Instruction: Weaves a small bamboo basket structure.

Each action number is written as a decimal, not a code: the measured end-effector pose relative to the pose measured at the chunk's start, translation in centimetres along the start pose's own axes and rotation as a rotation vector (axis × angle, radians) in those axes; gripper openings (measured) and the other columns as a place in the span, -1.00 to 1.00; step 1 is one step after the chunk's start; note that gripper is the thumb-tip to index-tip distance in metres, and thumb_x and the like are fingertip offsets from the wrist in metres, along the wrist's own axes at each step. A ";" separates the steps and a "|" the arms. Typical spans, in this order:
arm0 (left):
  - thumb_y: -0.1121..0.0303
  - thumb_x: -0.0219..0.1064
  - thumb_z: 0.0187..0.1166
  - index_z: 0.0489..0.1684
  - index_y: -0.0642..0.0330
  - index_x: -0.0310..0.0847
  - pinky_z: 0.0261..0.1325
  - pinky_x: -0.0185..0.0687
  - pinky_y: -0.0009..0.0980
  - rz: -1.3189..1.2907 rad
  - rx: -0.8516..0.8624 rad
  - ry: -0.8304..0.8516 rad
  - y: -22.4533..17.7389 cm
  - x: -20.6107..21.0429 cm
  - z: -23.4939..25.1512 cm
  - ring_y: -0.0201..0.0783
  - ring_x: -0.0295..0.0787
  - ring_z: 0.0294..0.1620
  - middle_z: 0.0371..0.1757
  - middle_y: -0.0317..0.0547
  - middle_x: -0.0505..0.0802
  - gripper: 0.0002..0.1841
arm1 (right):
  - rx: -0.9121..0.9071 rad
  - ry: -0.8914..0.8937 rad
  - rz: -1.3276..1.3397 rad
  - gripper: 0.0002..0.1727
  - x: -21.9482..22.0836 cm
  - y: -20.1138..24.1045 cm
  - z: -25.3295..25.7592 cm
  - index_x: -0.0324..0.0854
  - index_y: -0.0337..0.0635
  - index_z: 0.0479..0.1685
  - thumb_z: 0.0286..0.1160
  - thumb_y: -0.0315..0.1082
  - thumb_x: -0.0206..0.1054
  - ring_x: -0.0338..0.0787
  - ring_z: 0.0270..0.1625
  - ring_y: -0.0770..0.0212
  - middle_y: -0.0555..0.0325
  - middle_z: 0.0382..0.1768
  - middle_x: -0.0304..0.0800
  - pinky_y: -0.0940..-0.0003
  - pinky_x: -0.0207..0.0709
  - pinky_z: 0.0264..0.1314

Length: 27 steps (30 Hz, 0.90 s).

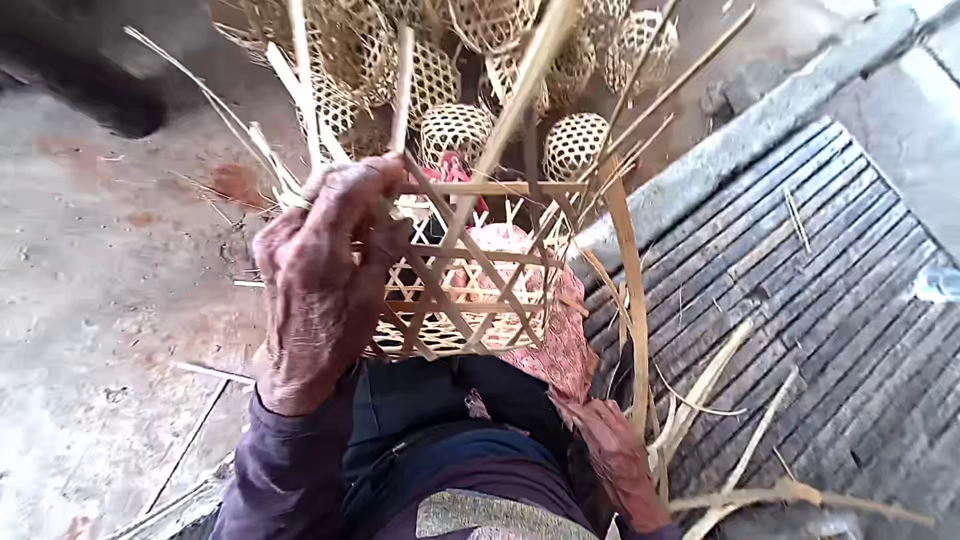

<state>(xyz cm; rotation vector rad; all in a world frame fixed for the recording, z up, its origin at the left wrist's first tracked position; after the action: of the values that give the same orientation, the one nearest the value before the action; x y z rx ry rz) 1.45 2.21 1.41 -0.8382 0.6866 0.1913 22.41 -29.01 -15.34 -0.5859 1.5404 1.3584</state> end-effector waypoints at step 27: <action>0.18 0.47 0.41 0.38 0.45 0.57 -0.43 0.46 -0.55 -0.194 0.311 -0.254 1.6 -0.5 -1.2 -0.42 0.60 -0.44 -0.04 0.05 0.85 -0.39 | -0.700 -0.189 -0.486 -0.64 -13.0 23.4 21.0 0.86 -0.03 0.23 0.59 -0.47 0.25 0.70 -0.22 -0.02 -0.02 -0.28 0.76 0.21 0.46 -0.38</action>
<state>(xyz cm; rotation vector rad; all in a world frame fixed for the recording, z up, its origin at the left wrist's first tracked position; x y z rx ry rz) -0.17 2.44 0.13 -0.5645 0.3803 0.0127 15.32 -6.25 8.96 -1.1366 0.6717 1.4895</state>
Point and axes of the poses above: each hand's wrist, its own z-axis towards the middle knuckle, its own x-axis out of the palm, y = z × x, the point moved 3 cm from there along z, towards the middle knuckle
